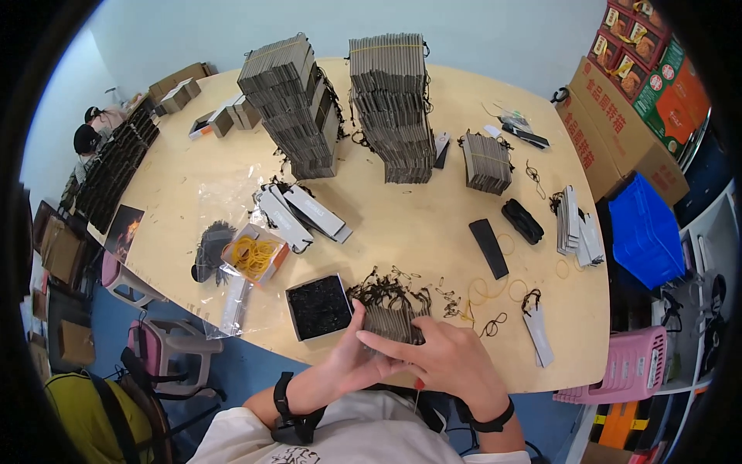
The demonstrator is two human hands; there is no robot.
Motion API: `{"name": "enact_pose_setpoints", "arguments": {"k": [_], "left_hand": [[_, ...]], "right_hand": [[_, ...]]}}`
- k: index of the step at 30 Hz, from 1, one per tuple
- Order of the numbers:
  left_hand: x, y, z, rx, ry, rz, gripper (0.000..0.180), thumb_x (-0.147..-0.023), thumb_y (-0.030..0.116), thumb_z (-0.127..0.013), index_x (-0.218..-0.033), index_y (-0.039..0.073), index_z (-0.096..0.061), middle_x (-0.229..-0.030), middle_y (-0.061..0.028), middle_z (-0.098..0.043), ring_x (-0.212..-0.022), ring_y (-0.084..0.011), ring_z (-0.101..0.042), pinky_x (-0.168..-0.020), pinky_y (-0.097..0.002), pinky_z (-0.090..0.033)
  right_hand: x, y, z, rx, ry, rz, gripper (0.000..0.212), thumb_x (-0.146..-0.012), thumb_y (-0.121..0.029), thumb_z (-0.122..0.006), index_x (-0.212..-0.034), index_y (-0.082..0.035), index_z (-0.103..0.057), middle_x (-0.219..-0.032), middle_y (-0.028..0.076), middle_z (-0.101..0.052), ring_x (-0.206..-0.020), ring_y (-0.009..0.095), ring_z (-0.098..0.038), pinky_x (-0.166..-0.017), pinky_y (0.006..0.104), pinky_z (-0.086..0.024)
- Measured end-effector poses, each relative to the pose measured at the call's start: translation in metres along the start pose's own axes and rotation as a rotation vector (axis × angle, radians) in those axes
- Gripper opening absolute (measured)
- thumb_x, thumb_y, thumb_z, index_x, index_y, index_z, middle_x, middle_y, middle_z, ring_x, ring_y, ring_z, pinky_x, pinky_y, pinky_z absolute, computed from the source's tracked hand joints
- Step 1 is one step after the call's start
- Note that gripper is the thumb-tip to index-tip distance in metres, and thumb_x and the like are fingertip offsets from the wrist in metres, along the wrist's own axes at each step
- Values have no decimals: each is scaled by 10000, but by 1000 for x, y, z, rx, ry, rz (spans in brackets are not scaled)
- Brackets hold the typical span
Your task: Bundling stacks of small black components with rubber bands on a work table.
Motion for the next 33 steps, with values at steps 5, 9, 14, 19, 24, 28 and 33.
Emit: {"name": "enact_pose_setpoints", "arguments": {"k": [5,9,14,19,24,28,33], "left_hand": [[-2,8,-14,-42,28,87,808,-902,753,-230,-1414,157,-421,-1376,-78,-506,-1260,-262,-499,-1045,-529,-401],[-3,11,1,-179,66,123,828,-909,753,-184,-1416,142,-419,-1370,-81,-514,-1236,-263,-528,-1025,-489,-438],[12,31,31,-471,41,213,896,-909,764,-123,-1406,81,-421,-1249,-124,-595,-1118,-260,-617,-954,-414,-500],[32,38,37,-1427,302,-638,611,-936,265,-654,-1416,11,-376,-1246,-166,-596,-1200,-265,-578,-1001,-370,-448],[6,54,-22,-1614,-116,-844,685,-817,-42,-689,-1405,26,-344,-1429,-165,-419,-1411,-289,-338,-1141,-411,-296],[-14,52,-2,-1412,-316,-643,597,-852,-70,-628,-1372,46,-359,-1499,-142,-351,-1440,-287,-287,-1178,-418,-237],[-19,42,11,-1220,-207,-608,538,-893,-71,-589,-1358,31,-339,-1523,-146,-331,-1428,-253,-309,-1158,-392,-290]], "right_hand": [[-12,6,6,-3,-164,-93,671,-720,-259,-762,-1332,-428,-547,-873,90,-610,-633,222,-637,-524,315,-514],[-16,11,9,-39,-175,-144,644,-756,-261,-750,-1344,-415,-539,-861,81,-600,-621,244,-627,-522,328,-510],[-24,15,11,-78,-196,-211,664,-766,-268,-753,-1371,-396,-512,-867,90,-601,-625,266,-618,-550,345,-514],[-23,20,12,-75,-224,-217,713,-752,-273,-764,-1395,-395,-482,-870,87,-597,-661,274,-621,-579,362,-515],[-22,23,10,-103,-213,-169,722,-801,-275,-732,-1428,-438,-414,-835,94,-570,-629,290,-626,-563,381,-530],[-21,25,10,-137,-162,-209,727,-760,-286,-763,-1414,-366,-456,-909,93,-573,-643,292,-625,-578,383,-528],[-22,37,10,-220,-45,-185,689,-736,-318,-779,-1372,-293,-517,-1057,88,-590,-684,286,-646,-599,369,-539]]}}
Point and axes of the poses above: each hand's wrist, its own x-axis away from the middle knuckle, its own z-axis out of the back of the hand, y = z × x, the point moved 1 cm from there along -x, towards the middle knuckle
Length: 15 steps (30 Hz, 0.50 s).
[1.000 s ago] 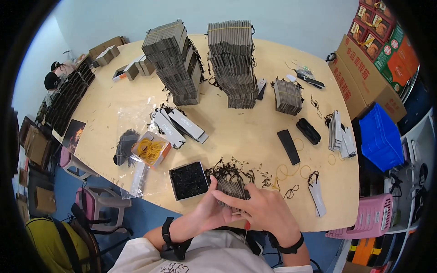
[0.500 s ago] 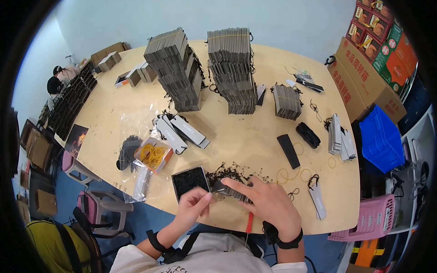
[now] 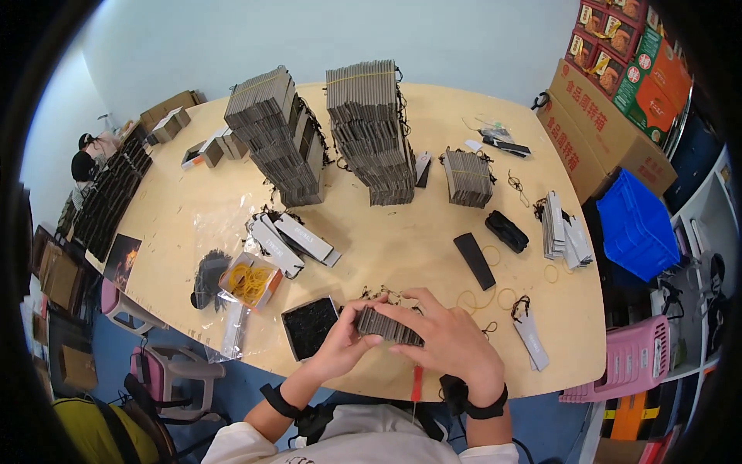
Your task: Bundling stacks of small black components with rubber bands on a work table.
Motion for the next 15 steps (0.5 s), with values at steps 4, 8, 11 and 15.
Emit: {"name": "enact_pose_setpoints", "arguments": {"k": [4,8,11,15], "left_hand": [[0,2,-1,-142,39,-50,532,-908,-44,-595,-1364,29,-331,-1535,-148,-317,-1431,-242,-301,-1149,-377,-302],[-3,6,11,7,-99,-131,582,-901,-27,-617,-1417,32,-354,-1510,-146,-373,-1436,-276,-304,-1141,-362,-292],[-4,6,17,65,-89,-111,582,-863,-84,-625,-1403,33,-443,-1525,-153,-360,-1409,-229,-349,-1104,-370,-359],[-1,6,19,199,-66,32,531,-845,-111,-627,-1347,15,-507,-1491,-153,-422,-1375,-233,-407,-1036,-348,-428]], "right_hand": [[-1,11,-7,-43,2,61,620,-759,-315,-764,-1340,-264,-556,-1216,41,-606,-728,256,-670,-605,331,-547],[2,19,-15,-6,93,97,593,-776,-306,-753,-1336,-252,-567,-1270,-2,-613,-739,216,-679,-599,299,-545],[2,10,-15,5,158,126,603,-778,-307,-752,-1347,-250,-559,-1190,-11,-655,-734,202,-677,-605,296,-546],[7,18,-27,3,166,185,601,-783,-296,-751,-1350,-252,-556,-1123,-13,-683,-729,201,-675,-611,293,-547]]}}
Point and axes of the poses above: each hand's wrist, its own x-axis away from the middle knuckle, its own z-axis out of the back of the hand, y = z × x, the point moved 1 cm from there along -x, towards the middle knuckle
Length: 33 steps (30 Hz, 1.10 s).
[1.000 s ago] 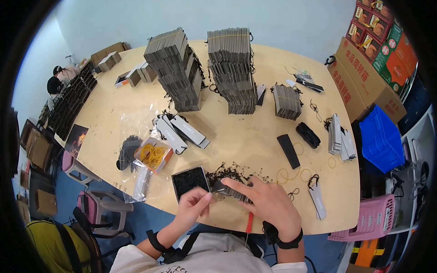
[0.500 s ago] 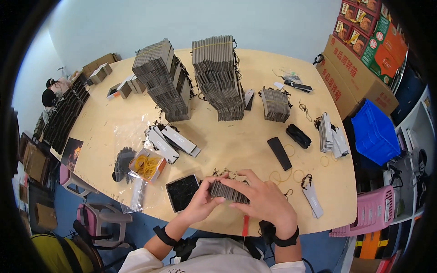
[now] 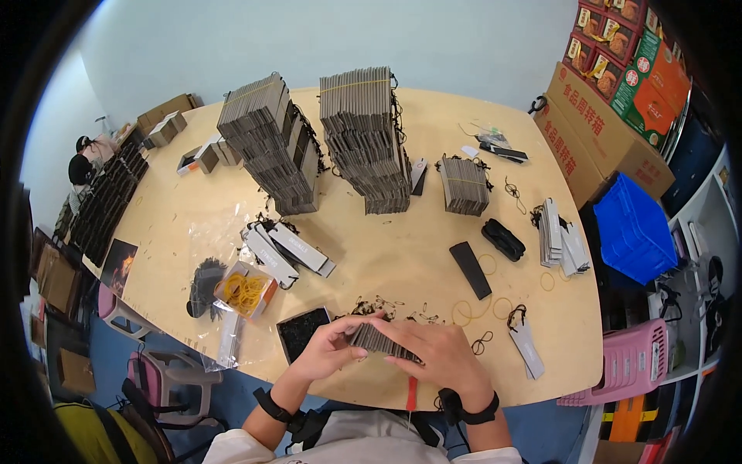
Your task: Bundling stacks of small black components with rubber bands on a work table.
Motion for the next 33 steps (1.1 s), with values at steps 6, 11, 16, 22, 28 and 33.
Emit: {"name": "enact_pose_setpoints", "arguments": {"k": [6,11,16,22,28,33], "left_hand": [[-4,-1,3,-113,-28,-25,554,-836,-101,-652,-1353,24,-496,-1431,-110,-491,-1297,-191,-483,-1075,-339,-407],[-1,3,-2,-179,47,-27,593,-869,-86,-619,-1419,21,-427,-1489,-122,-426,-1346,-223,-440,-1007,-323,-447],[9,-4,-6,-255,80,-105,688,-947,176,-612,-1514,18,-255,-1554,-150,-312,-1430,-253,-314,-1146,-373,-279],[15,9,-8,-825,89,-272,714,-947,177,-571,-1509,-30,-182,-1548,-222,-266,-1441,-395,-244,-1180,-437,-206],[19,20,-12,-974,98,-210,712,-943,130,-561,-1512,-37,-167,-1510,-251,-299,-1342,-416,-358,-1121,-441,-305],[17,22,-15,-1065,111,-228,742,-923,84,-583,-1518,-31,-155,-1486,-250,-326,-1316,-404,-389,-1090,-429,-353]], "right_hand": [[-3,1,5,-152,-48,-88,654,-697,-252,-819,-1307,-170,-598,-1035,56,-693,-767,256,-673,-652,328,-539],[-3,1,1,-131,6,-64,649,-694,-271,-828,-1286,-146,-593,-1119,76,-643,-799,273,-663,-656,331,-537],[1,-7,6,-112,98,-18,634,-735,-295,-798,-1326,-227,-576,-1144,41,-619,-760,204,-650,-587,292,-531],[10,-4,2,-139,35,-59,593,-713,-266,-818,-1269,-196,-626,-1180,76,-618,-741,211,-658,-597,291,-527],[-14,-19,8,88,8,28,571,-776,-392,-743,-1319,-304,-590,-1165,58,-625,-687,182,-644,-548,278,-516],[-26,-31,12,308,-130,51,552,-822,-494,-658,-1352,-398,-540,-1042,81,-631,-627,184,-634,-519,284,-498]]}}
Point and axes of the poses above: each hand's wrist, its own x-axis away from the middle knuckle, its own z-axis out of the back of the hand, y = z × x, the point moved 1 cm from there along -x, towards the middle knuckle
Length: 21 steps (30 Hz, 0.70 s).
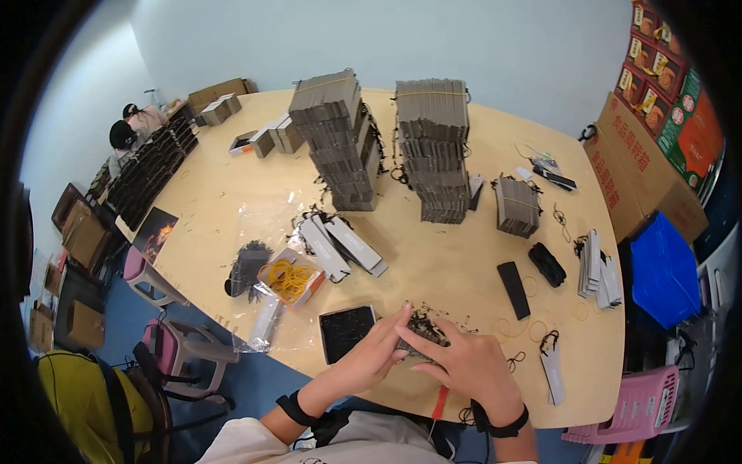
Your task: Bundling stacks of small black components with rubber bands on a work table.
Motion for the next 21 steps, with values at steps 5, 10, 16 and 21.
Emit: {"name": "enact_pose_setpoints", "arguments": {"k": [5,10,16,21], "left_hand": [[4,-1,4,68,-3,53,708,-887,82,-639,-1491,-14,-282,-1495,-224,-346,-1347,-367,-395,-1096,-401,-367],[16,-24,38,55,119,87,478,-881,109,-661,-1328,17,-517,-1309,-190,-537,-1203,-356,-518,-1000,-403,-439],[46,-84,114,-561,622,501,179,-824,41,-638,-993,71,-690,-987,-131,-650,-946,-341,-626,-776,-415,-509],[28,-102,138,-749,528,689,139,-830,129,-652,-948,120,-725,-929,-81,-668,-890,-305,-657,-730,-414,-512]], "right_hand": [[0,8,-3,-45,-102,18,496,-849,-458,-655,-1333,-407,-556,-780,50,-568,-554,188,-588,-495,303,-481],[0,9,0,-52,-107,-4,492,-831,-403,-693,-1310,-371,-583,-787,43,-580,-564,205,-598,-508,317,-488],[-3,6,0,-48,-105,-19,532,-806,-390,-722,-1318,-360,-580,-815,38,-598,-574,203,-595,-497,317,-461],[-3,10,-2,-62,-74,-7,537,-808,-382,-722,-1324,-350,-578,-805,38,-597,-571,205,-589,-491,317,-456]]}}
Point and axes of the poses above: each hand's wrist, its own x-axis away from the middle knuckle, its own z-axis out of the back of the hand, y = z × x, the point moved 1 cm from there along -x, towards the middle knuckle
